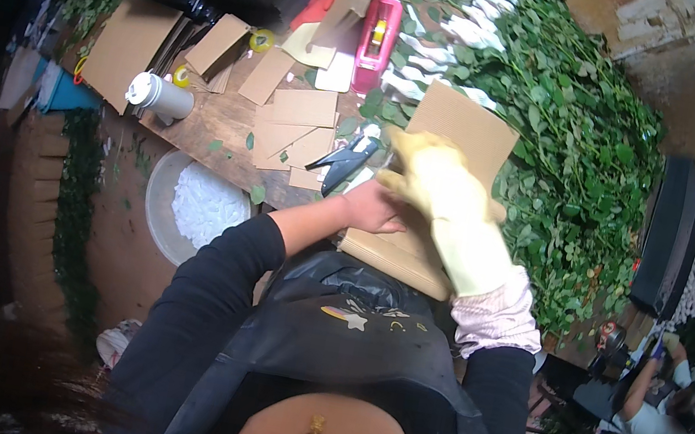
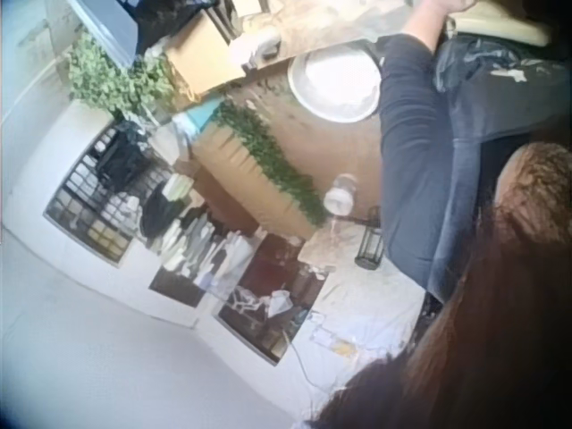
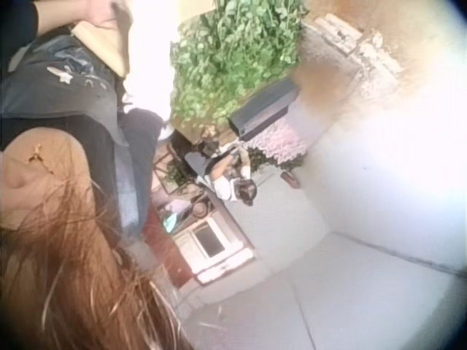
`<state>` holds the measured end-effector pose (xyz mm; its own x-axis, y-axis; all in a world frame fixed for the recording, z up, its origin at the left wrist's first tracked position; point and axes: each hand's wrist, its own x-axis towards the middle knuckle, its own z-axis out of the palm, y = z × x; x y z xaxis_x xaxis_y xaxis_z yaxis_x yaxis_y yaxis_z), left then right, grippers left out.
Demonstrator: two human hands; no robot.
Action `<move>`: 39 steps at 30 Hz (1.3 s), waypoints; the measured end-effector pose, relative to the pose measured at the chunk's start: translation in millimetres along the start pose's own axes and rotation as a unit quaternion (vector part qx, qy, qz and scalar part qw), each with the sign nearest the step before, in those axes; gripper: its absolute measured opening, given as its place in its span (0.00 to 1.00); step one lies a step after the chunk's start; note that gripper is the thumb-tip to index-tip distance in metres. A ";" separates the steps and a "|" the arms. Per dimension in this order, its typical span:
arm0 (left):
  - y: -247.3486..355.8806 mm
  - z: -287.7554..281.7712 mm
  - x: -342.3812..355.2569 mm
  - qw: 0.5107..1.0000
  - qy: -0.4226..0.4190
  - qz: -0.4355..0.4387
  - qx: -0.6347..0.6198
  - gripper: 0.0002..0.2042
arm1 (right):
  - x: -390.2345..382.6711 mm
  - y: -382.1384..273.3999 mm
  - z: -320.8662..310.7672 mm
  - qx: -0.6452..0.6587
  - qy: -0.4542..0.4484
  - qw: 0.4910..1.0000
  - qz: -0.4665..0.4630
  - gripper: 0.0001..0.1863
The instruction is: The person arranges white flowers and green leaves into a black plastic tray and then into a cardboard box. They use shears to trim stems and adjust the placement of the flowers and leaves to fit them neatly into the containers.
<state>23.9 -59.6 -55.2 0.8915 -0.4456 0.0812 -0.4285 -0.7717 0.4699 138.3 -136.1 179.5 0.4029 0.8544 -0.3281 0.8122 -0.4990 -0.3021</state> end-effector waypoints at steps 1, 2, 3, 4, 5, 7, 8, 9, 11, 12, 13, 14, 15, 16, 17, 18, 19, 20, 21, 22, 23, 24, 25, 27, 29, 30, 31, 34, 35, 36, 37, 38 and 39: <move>-3.8 9.2 -0.2 0.993 0.081 0.052 -0.062 0.31 | 12.3 -12.9 20.2 0.037 0.163 0.981 -0.102 0.28; 9.4 -11.0 2.9 0.992 0.103 0.003 -0.075 0.29 | 33.1 -27.8 33.5 0.066 0.211 0.965 -0.142 0.27; 25.4 -37.2 7.0 0.987 0.127 -0.042 -0.091 0.26 | 56.0 -38.7 44.8 0.086 0.190 0.965 -0.156 0.26; 31.0 -51.0 3.8 0.976 0.160 -0.072 -0.127 0.26 | 81.1 -53.3 54.3 0.041 0.131 0.979 -0.149 0.24; 18.2 -13.7 1.0 0.967 0.210 -0.032 -0.138 0.26 | 106.1 -61.8 69.4 -0.024 0.145 0.976 -0.161 0.20; 13.5 4.5 2.1 0.959 0.216 -0.027 -0.183 0.26 | 150.6 -60.8 110.7 -0.097 0.180 0.969 -0.136 0.30; 14.6 3.3 0.7 0.957 0.211 -0.033 -0.195 0.26 | 167.8 -58.9 124.3 -0.131 0.198 0.963 -0.124 0.35; 15.5 1.4 -0.6 0.958 0.206 -0.036 -0.198 0.26 | 180.9 -56.0 131.0 -0.146 0.173 0.967 -0.113 0.36; 16.9 -0.1 -2.7 0.956 0.201 -0.041 -0.212 0.26 | 191.6 -55.8 132.0 -0.178 0.117 0.973 -0.091 0.39; 15.0 -1.5 -3.1 0.955 0.199 -0.039 -0.216 0.27 | 195.2 -53.1 131.5 -0.170 0.115 0.975 -0.087 0.36; 14.0 1.7 -3.6 0.953 0.202 -0.042 -0.222 0.27 | 194.1 -56.9 123.8 -0.163 0.110 0.977 -0.089 0.32; 11.6 4.6 -2.9 0.951 0.203 -0.044 -0.229 0.27 | 191.4 -59.5 115.8 -0.155 0.105 0.978 -0.088 0.28; 9.4 7.6 -0.2 0.948 0.204 -0.043 -0.240 0.27 | 187.9 -59.0 111.8 -0.170 0.111 0.975 -0.087 0.24; 9.5 8.1 3.3 0.947 0.200 -0.039 -0.246 0.27 | 180.1 -53.6 109.7 -0.186 0.117 0.972 -0.079 0.20; 11.6 -3.2 4.2 0.948 0.188 -0.042 -0.253 0.27 | 169.8 -54.3 101.3 -0.198 0.122 0.970 -0.072 0.16; 14.5 -14.2 2.8 0.956 0.173 -0.047 -0.230 0.27 | 152.3 -50.1 90.7 -0.141 0.122 0.978 -0.089 0.13; 21.0 -36.2 2.5 0.965 0.156 -0.047 -0.207 0.27 | 116.7 -54.0 58.1 -0.084 0.122 0.984 -0.101 0.10; 28.5 -52.3 5.1 0.972 0.139 -0.043 -0.184 0.28 | 79.3 -52.4 39.1 -0.028 0.126 0.986 -0.110 0.07; 17.6 -25.1 -3.5 0.959 0.267 -0.024 -0.092 0.26 | 54.7 -55.8 41.8 0.026 0.168 0.974 -0.148 0.09; 10.1 -9.0 0.5 0.917 0.225 0.048 -0.325 0.26 | 19.2 -47.8 42.1 0.069 0.211 0.963 -0.153 0.10; -4.2 1.0 4.5 0.820 0.162 0.115 -0.536 0.25 | -9.1 -34.7 51.4 0.095 0.223 0.962 -0.129 0.09; 0.9 -10.6 5.3 0.905 0.124 0.071 -0.400 0.24 | -32.7 -20.2 61.7 0.121 0.235 0.959 -0.101 0.09; 6.0 -25.2 4.5 0.966 0.075 0.042 -0.243 0.23 | -52.1 -14.7 59.1 0.275 0.119 0.950 0.083 0.08; 18.0 -45.6 11.5 0.986 0.002 0.015 -0.166 0.24 | -78.0 12.3 72.2 0.478 -0.008 0.835 0.271 0.08; 10.1 -19.9 5.2 0.992 0.114 0.039 -0.036 0.25 | -85.1 38.9 87.5 0.467 -0.058 0.829 0.303 0.06; 7.8 -15.8 4.4 0.993 0.108 0.055 -0.014 0.25 | -84.0 63.9 123.8 0.569 -0.072 0.753 0.322 0.06; 5.0 -15.0 2.8 0.992 0.101 0.069 0.008 0.25 | -78.4 77.9 140.8 0.542 -0.096 0.770 0.324 0.06; 5.5 -33.9 1.3 0.998 0.013 0.056 0.007 0.25 | -64.0 82.5 138.4 0.528 -0.136 0.777 0.313 0.09; 4.4 -45.6 2.5 0.997 -0.060 0.044 0.008 0.25 | -60.2 84.3 143.0 0.529 -0.142 0.774 0.317 0.09; 1.2 -53.8 1.2 0.991 -0.132 0.030 0.009 0.25 | -55.7 84.7 147.3 0.530 -0.148 0.771 0.321 0.10; -6.8 -56.8 -13.0 0.997 -0.063 0.028 0.043 0.24 | -51.1 84.1 149.7 0.529 -0.158 0.769 0.321 0.10; -17.2 -58.0 -33.5 0.997 0.008 0.028 0.076 0.24 | -49.2 83.6 148.2 0.519 -0.173 0.773 0.320 0.10; -22.1 -60.8 -47.1 0.991 0.077 0.030 0.109 0.24 | -47.7 82.4 145.0 0.511 -0.187 0.777 0.317 0.10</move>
<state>0.3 6.1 -15.9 0.8682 -0.4317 0.2445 -0.4877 -0.8333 0.2604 124.8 -239.0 40.5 0.2805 0.3829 -0.8802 -0.3353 -0.8201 -0.4637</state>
